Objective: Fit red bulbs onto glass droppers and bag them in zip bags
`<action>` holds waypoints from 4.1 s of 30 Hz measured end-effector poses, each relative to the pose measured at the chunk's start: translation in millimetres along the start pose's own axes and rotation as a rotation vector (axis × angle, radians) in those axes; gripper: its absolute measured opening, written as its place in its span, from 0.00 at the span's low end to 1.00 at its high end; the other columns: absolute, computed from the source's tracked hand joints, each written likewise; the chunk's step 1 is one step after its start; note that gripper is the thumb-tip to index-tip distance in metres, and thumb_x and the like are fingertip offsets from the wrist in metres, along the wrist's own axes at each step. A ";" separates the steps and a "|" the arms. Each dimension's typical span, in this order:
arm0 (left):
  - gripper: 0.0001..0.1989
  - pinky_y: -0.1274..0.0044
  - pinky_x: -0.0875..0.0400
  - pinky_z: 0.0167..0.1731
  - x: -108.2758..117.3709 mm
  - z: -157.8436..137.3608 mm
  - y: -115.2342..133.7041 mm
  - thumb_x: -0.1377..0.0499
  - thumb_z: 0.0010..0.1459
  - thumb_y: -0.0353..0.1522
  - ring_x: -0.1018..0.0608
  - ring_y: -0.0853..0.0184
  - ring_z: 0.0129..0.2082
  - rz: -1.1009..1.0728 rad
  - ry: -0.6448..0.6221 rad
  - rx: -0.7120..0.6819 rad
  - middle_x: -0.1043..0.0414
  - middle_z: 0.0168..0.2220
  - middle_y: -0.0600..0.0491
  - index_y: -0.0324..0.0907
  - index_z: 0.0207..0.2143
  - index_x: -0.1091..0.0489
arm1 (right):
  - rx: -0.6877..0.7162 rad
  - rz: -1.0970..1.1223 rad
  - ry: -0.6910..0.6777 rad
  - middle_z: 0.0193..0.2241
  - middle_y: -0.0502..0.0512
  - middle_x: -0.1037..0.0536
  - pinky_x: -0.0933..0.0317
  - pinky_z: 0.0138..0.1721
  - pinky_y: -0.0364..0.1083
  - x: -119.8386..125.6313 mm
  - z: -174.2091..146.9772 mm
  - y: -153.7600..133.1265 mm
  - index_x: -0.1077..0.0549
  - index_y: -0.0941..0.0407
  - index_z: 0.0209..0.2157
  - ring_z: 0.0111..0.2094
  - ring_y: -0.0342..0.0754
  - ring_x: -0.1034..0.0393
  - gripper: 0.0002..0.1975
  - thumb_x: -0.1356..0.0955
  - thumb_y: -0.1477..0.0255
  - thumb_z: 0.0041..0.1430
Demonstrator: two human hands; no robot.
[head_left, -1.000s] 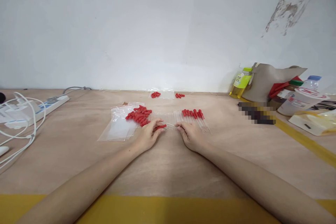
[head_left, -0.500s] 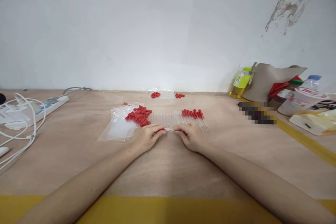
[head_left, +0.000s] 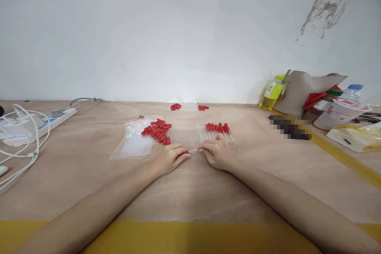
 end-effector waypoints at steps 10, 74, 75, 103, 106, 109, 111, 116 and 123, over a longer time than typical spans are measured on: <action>0.12 0.80 0.38 0.28 -1.9 1.2 5.5 0.52 0.60 0.33 0.31 0.70 0.27 0.000 -0.055 -0.082 0.34 0.26 0.52 0.37 0.30 0.33 | -0.065 0.113 -0.133 0.22 0.49 0.26 0.55 0.36 0.44 -7.5 3.9 -6.6 0.30 0.57 0.24 0.23 0.40 0.38 0.13 0.41 0.71 0.59; 0.13 0.63 0.47 0.43 36.9 -10.2 -43.3 0.43 0.48 0.43 0.35 0.56 0.41 0.526 0.251 0.352 0.34 0.35 0.48 0.41 0.26 0.35 | -0.638 -0.284 -0.170 0.30 0.66 0.26 0.42 0.31 0.47 -7.6 9.3 85.9 0.28 0.61 0.29 0.33 0.54 0.31 0.14 0.41 0.69 0.55; 0.14 0.63 0.46 0.43 37.1 -10.1 -43.0 0.43 0.48 0.43 0.35 0.56 0.40 0.537 0.253 0.351 0.34 0.35 0.48 0.41 0.25 0.35 | -0.647 -0.279 -0.168 0.30 0.66 0.26 0.42 0.30 0.48 -6.8 9.1 85.2 0.28 0.61 0.29 0.33 0.54 0.31 0.14 0.41 0.69 0.55; 0.12 0.70 0.28 0.37 -12.8 -5.5 -20.4 0.49 0.57 0.35 0.22 0.64 0.34 -0.688 0.176 0.422 0.28 0.36 0.48 0.40 0.41 0.38 | -0.206 0.320 0.115 0.30 0.54 0.29 0.42 0.34 0.44 12.6 -18.1 6.9 0.35 0.55 0.36 0.32 0.46 0.35 0.10 0.44 0.69 0.60; 0.11 0.70 0.28 0.37 -12.5 -5.3 -19.5 0.49 0.57 0.36 0.22 0.63 0.34 -0.676 0.167 0.398 0.27 0.33 0.48 0.39 0.39 0.35 | -0.193 0.329 0.100 0.29 0.54 0.29 0.42 0.33 0.44 8.3 -15.9 5.8 0.35 0.55 0.35 0.31 0.46 0.35 0.10 0.44 0.68 0.61; 0.11 0.70 0.28 0.37 -12.1 -5.3 -16.6 0.50 0.57 0.35 0.23 0.64 0.34 -0.681 0.160 0.353 0.27 0.33 0.49 0.39 0.39 0.35 | -0.168 0.324 0.091 0.29 0.54 0.28 0.42 0.33 0.43 5.6 -13.7 4.6 0.34 0.56 0.34 0.31 0.45 0.35 0.11 0.44 0.69 0.60; 0.12 0.71 0.28 0.36 -12.7 -5.5 -15.1 0.50 0.57 0.36 0.23 0.64 0.34 -0.686 0.151 0.337 0.27 0.34 0.49 0.39 0.40 0.34 | -0.144 0.313 0.085 0.28 0.53 0.28 0.43 0.33 0.43 5.8 -13.2 1.6 0.33 0.56 0.33 0.30 0.44 0.35 0.11 0.44 0.69 0.60; 0.11 0.76 0.31 0.30 -5.3 -5.0 -11.6 0.46 0.55 0.36 0.25 0.67 0.29 -0.433 0.187 0.306 0.27 0.31 0.51 0.40 0.38 0.30 | -0.112 0.309 0.060 0.28 0.51 0.26 0.44 0.34 0.42 7.1 -14.2 -5.1 0.31 0.56 0.32 0.30 0.43 0.34 0.12 0.43 0.69 0.60; 0.09 0.78 0.34 0.31 3.8 -2.8 5.9 0.49 0.58 0.31 0.28 0.70 0.30 -0.325 0.114 0.148 0.29 0.31 0.52 0.40 0.34 0.30 | -0.074 0.249 -0.043 0.28 0.48 0.24 0.51 0.40 0.45 3.0 -15.9 6.4 0.30 0.54 0.32 0.28 0.42 0.34 0.10 0.41 0.71 0.59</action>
Point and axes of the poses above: each hand's wrist, its own z-axis towards the middle knuckle, its own x-axis out of the back of the hand, y = z × x, the point moved 5 cm from there along z, towards the middle knuckle
